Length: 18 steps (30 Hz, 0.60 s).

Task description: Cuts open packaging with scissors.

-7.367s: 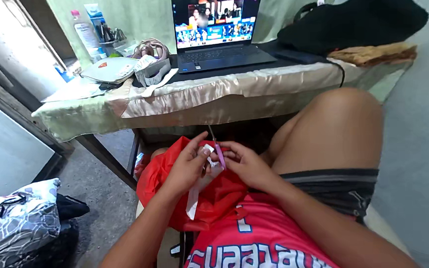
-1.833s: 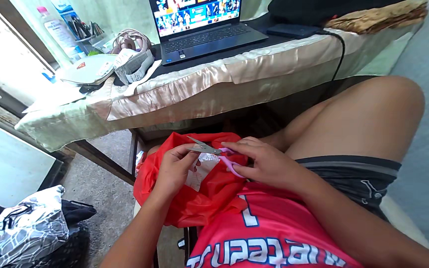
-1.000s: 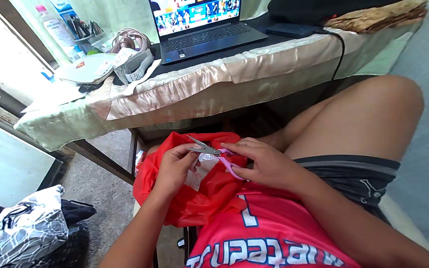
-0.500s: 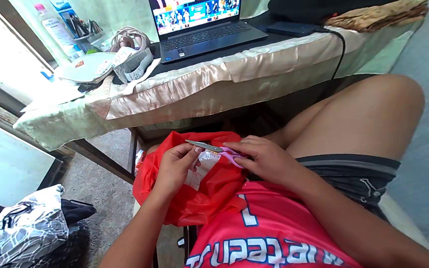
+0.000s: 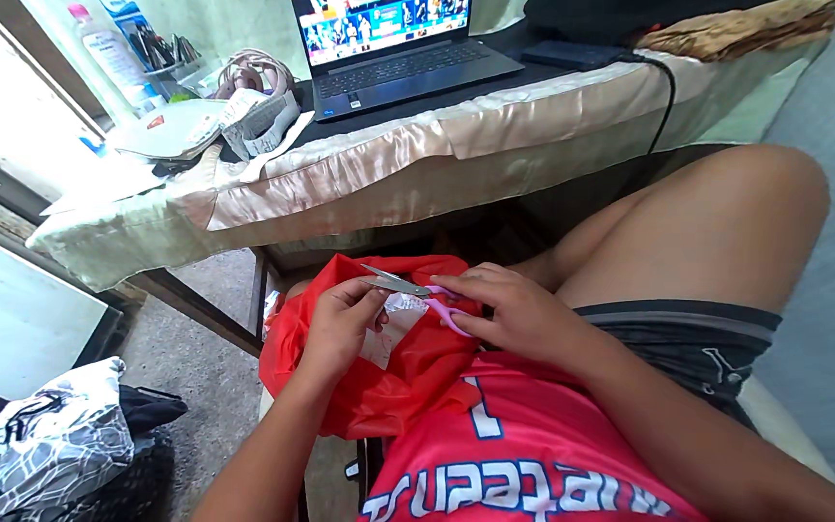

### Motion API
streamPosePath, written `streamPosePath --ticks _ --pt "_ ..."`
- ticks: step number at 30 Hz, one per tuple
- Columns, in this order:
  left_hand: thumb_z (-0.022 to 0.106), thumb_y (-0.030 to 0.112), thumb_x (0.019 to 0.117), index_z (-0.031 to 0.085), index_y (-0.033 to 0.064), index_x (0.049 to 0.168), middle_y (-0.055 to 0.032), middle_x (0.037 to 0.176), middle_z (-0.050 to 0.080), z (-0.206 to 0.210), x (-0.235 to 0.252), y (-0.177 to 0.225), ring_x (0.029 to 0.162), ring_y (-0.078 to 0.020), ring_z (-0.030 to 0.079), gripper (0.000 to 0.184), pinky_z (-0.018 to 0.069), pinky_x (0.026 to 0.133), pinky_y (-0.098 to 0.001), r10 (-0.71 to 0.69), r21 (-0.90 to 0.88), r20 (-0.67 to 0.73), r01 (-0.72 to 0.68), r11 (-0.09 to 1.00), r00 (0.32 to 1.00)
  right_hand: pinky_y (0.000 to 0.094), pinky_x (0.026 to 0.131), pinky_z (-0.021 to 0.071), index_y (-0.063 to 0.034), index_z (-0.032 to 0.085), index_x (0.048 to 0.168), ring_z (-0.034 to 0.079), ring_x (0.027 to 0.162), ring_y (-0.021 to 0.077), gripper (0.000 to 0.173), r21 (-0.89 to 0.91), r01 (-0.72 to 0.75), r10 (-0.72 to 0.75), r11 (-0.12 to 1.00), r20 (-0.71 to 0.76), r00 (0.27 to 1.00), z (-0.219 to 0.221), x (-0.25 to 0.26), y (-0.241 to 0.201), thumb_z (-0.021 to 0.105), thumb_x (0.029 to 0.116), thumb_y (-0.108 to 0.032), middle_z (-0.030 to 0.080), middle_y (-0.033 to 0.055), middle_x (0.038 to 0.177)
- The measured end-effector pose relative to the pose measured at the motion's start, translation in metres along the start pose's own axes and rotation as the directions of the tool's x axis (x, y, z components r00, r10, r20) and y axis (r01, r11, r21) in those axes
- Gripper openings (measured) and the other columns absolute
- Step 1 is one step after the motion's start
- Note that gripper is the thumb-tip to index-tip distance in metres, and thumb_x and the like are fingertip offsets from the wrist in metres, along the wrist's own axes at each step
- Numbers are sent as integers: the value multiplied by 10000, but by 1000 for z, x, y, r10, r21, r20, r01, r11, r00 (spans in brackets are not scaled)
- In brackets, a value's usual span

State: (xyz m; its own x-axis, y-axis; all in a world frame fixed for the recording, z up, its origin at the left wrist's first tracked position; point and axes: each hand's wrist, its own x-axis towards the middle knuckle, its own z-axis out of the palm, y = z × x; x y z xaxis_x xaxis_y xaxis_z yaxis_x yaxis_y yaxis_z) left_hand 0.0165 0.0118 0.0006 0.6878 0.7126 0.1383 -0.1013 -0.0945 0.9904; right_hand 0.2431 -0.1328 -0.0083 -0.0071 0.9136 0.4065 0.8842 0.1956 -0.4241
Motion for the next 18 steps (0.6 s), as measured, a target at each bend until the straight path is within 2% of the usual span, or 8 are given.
streamPosePath --ticks 8,10,13,15,18 --pt "625 153 1028 740 1 995 -89 814 694 0 1 0 657 -140 633 193 563 627 -281 4 12 10 -4 1000 1000 433 936 538 -271 672 1364 663 1054 170 365 -6 -25 25 1000 -21 999 1 0 3 583 1017 -342 728 -1 1092" --pt "625 142 1026 739 0 1001 -91 811 695 0 1 0 654 -141 635 184 565 629 -282 2 12 13 -2 1000 1000 429 961 539 -276 661 1376 660 1087 157 373 12 -35 35 999 2 999 -1 0 4 594 1014 -338 725 -13 1129" --pt "607 88 1022 739 -3 1053 -89 821 700 1 0 0 659 -137 638 164 567 630 -284 -4 2 14 4 1000 1000 449 1003 512 -261 610 1431 615 1163 158 474 36 -47 45 998 52 998 -4 0 1 625 980 -404 694 -21 1197" --pt "609 87 1021 743 -3 1065 -95 820 699 1 0 0 658 -139 636 167 565 629 -284 -8 -3 8 8 1000 1000 444 1000 509 -261 603 1439 607 1169 159 505 32 -36 34 999 45 998 -3 0 0 631 964 -431 687 -18 1200" --pt "602 78 1023 733 -11 1052 -89 815 698 1 0 0 651 -136 637 161 567 626 -281 -4 5 -2 4 1000 1000 430 993 511 -258 612 1432 616 1145 154 467 22 -26 26 999 34 999 -1 0 0 615 987 -402 697 -18 1180"
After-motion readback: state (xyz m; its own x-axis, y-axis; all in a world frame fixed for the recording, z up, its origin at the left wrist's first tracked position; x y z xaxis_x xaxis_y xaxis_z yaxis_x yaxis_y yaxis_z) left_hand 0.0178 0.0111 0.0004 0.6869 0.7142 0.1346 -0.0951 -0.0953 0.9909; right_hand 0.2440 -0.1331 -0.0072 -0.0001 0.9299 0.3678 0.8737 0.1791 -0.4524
